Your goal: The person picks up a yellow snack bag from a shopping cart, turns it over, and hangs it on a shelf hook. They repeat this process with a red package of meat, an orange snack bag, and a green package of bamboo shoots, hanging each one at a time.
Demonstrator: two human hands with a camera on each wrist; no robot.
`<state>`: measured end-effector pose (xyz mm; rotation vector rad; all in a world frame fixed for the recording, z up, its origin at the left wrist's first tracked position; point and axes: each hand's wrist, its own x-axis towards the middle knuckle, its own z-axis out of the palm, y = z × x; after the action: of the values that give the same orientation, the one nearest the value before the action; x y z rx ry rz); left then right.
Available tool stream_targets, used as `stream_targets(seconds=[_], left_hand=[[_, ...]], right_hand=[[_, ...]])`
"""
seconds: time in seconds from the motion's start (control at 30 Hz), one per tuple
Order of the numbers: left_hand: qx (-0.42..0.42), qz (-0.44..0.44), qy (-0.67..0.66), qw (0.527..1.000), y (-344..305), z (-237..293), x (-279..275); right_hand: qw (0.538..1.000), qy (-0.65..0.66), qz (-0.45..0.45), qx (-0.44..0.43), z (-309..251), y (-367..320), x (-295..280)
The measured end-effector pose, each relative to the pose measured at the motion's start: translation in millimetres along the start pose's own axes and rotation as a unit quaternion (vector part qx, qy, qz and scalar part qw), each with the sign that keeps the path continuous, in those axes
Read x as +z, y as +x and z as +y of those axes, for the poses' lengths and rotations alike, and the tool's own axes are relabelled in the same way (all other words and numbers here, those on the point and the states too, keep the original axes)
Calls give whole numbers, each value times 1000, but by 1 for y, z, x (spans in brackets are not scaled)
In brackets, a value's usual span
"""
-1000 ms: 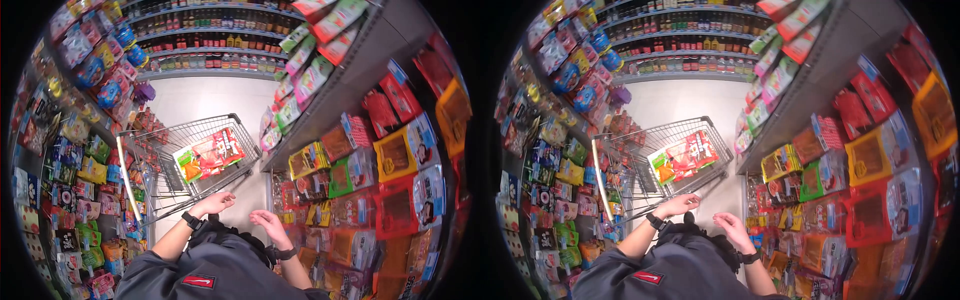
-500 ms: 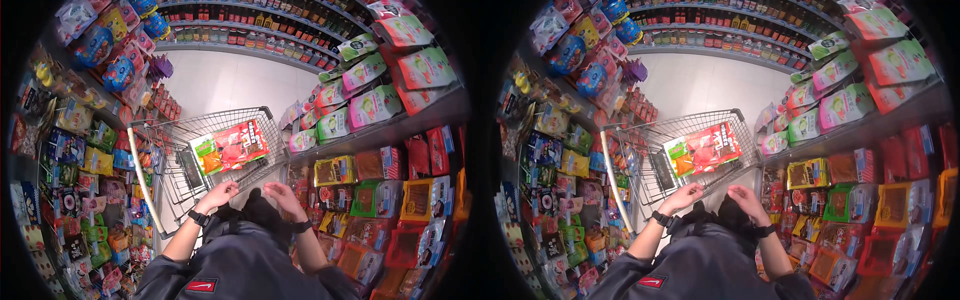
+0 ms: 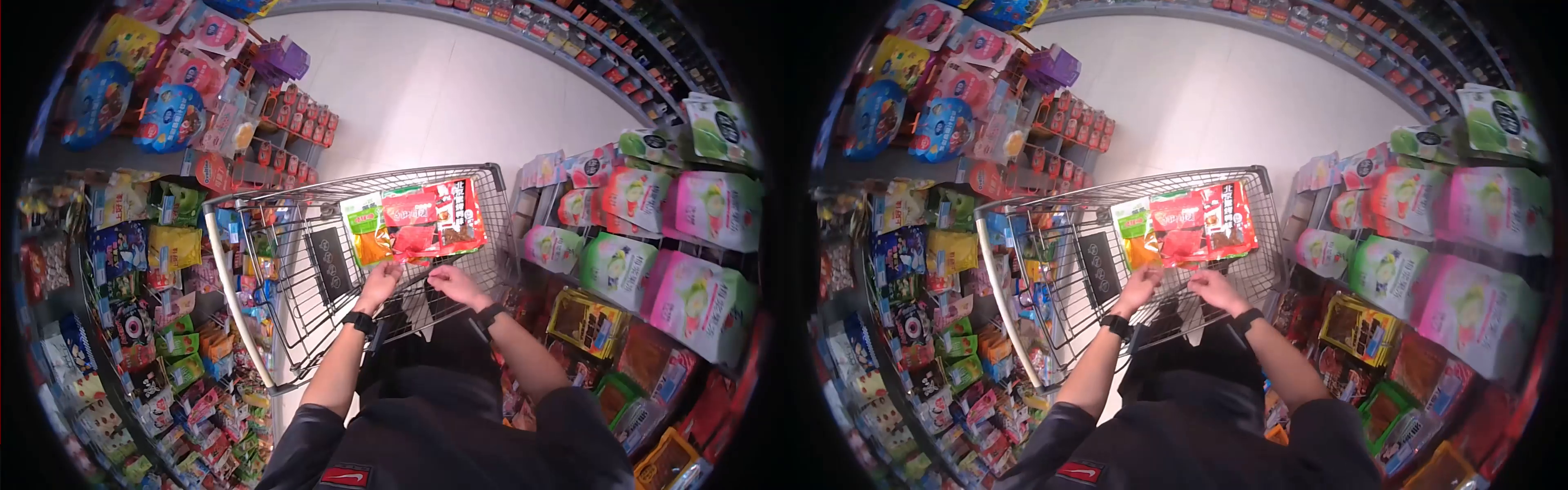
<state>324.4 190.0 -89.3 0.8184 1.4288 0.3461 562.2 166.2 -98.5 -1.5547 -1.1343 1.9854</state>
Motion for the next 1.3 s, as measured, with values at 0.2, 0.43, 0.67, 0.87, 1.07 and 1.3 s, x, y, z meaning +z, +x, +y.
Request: stream_targets(seconds=[0.2, 0.43, 0.67, 0.87, 1.07, 1.3], left_hand=[[-58, 149, -71, 985, 86, -24, 6], [-154, 159, -115, 968, 156, -74, -10], [-80, 76, -98, 989, 164, -103, 6], [-81, 51, 7, 995, 104, -67, 15], [-12, 98, -128, 987, 19, -35, -15], [10, -180, -146, 973, -108, -18, -53]], right_hand=[[997, -71, 14, 35, 60, 115, -35], [988, 11, 132, 77, 185, 217, -35], [974, -50, 145, 168, 143, 190, -37], [963, 242, 79, 91, 68, 116, -11], [941, 334, -40, -43, -4, 5, 31], [968, 194, 135, -84, 24, -128, 105]])
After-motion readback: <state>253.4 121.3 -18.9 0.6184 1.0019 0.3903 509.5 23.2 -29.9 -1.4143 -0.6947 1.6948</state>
